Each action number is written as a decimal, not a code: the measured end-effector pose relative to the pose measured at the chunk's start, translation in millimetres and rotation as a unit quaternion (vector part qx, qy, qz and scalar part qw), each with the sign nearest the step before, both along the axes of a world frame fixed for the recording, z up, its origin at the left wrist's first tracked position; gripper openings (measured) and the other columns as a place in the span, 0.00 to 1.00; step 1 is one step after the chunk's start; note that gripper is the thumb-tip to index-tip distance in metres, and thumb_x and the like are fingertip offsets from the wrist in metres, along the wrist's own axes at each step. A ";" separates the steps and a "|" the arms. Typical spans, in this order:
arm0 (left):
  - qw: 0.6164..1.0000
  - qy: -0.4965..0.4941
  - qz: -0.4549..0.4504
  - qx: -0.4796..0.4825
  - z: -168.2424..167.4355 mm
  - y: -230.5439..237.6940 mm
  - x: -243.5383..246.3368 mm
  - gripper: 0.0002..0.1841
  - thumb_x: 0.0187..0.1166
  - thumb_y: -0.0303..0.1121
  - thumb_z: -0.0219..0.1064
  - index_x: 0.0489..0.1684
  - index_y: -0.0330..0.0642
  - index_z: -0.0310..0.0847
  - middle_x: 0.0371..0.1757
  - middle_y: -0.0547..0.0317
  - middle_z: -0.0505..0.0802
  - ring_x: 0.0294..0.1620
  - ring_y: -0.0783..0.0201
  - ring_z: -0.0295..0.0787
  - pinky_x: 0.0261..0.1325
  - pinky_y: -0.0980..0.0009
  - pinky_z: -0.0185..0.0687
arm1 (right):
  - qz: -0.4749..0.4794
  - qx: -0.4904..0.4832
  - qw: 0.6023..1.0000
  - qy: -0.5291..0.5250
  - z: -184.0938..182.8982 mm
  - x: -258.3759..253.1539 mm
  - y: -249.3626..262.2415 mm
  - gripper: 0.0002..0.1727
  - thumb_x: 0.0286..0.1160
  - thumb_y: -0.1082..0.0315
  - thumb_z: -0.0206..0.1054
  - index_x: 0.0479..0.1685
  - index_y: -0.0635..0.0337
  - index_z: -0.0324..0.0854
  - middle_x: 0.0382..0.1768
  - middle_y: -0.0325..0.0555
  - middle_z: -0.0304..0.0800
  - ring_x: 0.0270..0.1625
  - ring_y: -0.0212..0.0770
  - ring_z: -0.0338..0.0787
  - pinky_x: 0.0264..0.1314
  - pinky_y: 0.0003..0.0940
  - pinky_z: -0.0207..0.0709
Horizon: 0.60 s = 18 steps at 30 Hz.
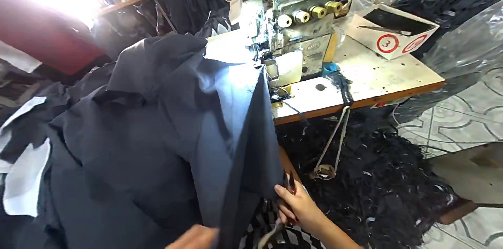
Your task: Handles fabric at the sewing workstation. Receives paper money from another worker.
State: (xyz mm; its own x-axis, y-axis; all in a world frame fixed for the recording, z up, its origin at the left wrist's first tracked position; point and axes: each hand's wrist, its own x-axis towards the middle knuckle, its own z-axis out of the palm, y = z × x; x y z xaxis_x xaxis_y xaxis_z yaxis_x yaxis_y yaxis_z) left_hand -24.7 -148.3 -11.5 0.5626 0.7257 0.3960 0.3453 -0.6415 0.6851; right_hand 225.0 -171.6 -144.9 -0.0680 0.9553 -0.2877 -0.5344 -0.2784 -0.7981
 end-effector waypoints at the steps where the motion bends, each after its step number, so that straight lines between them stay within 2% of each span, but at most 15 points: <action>1: 0.999 0.015 -0.026 -0.011 -6.4 -5.8 8.8 0.10 0.75 0.27 0.65 0.48 0.31 0.86 0.39 0.49 0.93 0.44 0.71 0.90 0.51 0.77 0.84 | 0.004 0.017 1.000 0.002 4.7 2.0 -7.2 0.03 0.83 0.67 0.54 0.49 0.48 0.71 0.10 0.24 0.75 0.10 0.23 0.76 0.18 0.21 0.79; 3: 0.993 0.084 -0.075 -0.019 -32.7 -13.4 32.0 0.16 0.74 0.26 0.69 0.59 0.34 0.87 0.41 0.45 0.95 0.40 0.59 0.93 0.44 0.66 0.89 | 0.002 0.046 0.999 -0.021 10.0 3.8 -18.1 0.05 0.86 0.64 0.53 0.48 0.47 0.73 0.12 0.22 0.76 0.11 0.20 0.74 0.17 0.18 0.75; 5: 0.982 0.160 -0.102 -0.010 -61.0 -13.1 53.6 0.21 0.71 0.26 0.72 0.65 0.39 0.88 0.39 0.47 0.94 0.32 0.54 0.93 0.32 0.59 0.89 | -0.014 0.052 0.997 -0.052 15.9 5.4 -23.4 0.10 0.90 0.62 0.48 0.44 0.45 0.75 0.12 0.20 0.77 0.11 0.18 0.73 0.16 0.16 0.72; 7: 0.973 0.186 -0.135 -0.004 -75.8 -5.8 66.5 0.22 0.68 0.25 0.72 0.64 0.41 0.89 0.34 0.49 0.92 0.25 0.54 0.90 0.23 0.59 0.84 | -0.037 0.060 0.991 -0.115 20.8 7.6 -26.0 0.12 0.91 0.60 0.48 0.43 0.47 0.77 0.15 0.19 0.80 0.13 0.16 0.74 0.18 0.15 0.72; 10: 0.961 0.201 -0.188 -0.020 -78.9 3.5 77.8 0.22 0.67 0.23 0.71 0.63 0.37 0.89 0.34 0.47 0.91 0.23 0.52 0.90 0.22 0.58 0.84 | -0.054 0.092 0.969 -0.225 19.2 12.4 -26.5 0.10 0.86 0.68 0.56 0.46 0.60 0.83 0.26 0.25 0.88 0.24 0.17 0.84 0.26 0.18 0.81; 12: 0.947 0.221 -0.228 -0.059 -75.3 12.1 80.2 0.20 0.69 0.23 0.71 0.63 0.36 0.87 0.36 0.44 0.92 0.26 0.48 0.92 0.25 0.53 0.86 | -0.047 0.103 0.958 -0.264 15.4 15.6 -24.2 0.08 0.82 0.72 0.60 0.46 0.67 0.84 0.30 0.32 0.90 0.28 0.19 0.88 0.32 0.20 0.85; 14: 0.927 0.243 -0.271 -0.091 -61.7 35.0 81.2 0.19 0.75 0.33 0.73 0.64 0.38 0.88 0.41 0.44 0.95 0.33 0.46 0.94 0.33 0.46 0.88 | -0.029 0.098 0.960 -0.259 11.0 19.0 -22.2 0.08 0.81 0.74 0.60 0.46 0.69 0.84 0.29 0.34 0.90 0.28 0.20 0.88 0.32 0.22 0.85; 16: 0.954 0.207 -0.217 0.007 -42.4 79.2 89.4 0.16 0.76 0.44 0.73 0.54 0.46 0.94 0.42 0.55 0.97 0.39 0.56 0.96 0.41 0.52 0.92 | -0.017 0.088 0.969 -0.231 7.3 21.2 -18.4 0.08 0.81 0.75 0.59 0.44 0.69 0.84 0.26 0.33 0.88 0.24 0.21 0.85 0.30 0.22 0.83; 17: 0.966 0.191 -0.150 0.091 -30.1 110.8 98.1 0.17 0.79 0.47 0.68 0.54 0.47 0.93 0.48 0.56 0.96 0.48 0.58 0.95 0.48 0.54 0.92 | -0.018 0.076 0.974 -0.211 7.1 21.1 -14.5 0.08 0.81 0.75 0.59 0.43 0.67 0.83 0.24 0.31 0.86 0.21 0.20 0.82 0.26 0.22 0.81; 18: 0.964 0.198 -0.078 0.158 -15.0 144.9 107.5 0.21 0.84 0.49 0.61 0.62 0.47 0.90 0.61 0.54 0.94 0.61 0.55 0.93 0.60 0.51 0.89 | -0.023 0.063 0.978 -0.198 8.7 21.0 -9.5 0.08 0.81 0.75 0.58 0.42 0.65 0.83 0.22 0.30 0.86 0.19 0.20 0.80 0.24 0.21 0.79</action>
State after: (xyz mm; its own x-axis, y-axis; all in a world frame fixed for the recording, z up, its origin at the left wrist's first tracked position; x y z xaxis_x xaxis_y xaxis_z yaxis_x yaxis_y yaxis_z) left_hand 82.8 -3.4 -26.5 0.8079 0.4985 0.3143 0.4222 -0.8617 0.2817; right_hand 245.9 -181.1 -136.2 0.0681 0.9844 -0.1621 -0.1870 -0.1470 -0.9713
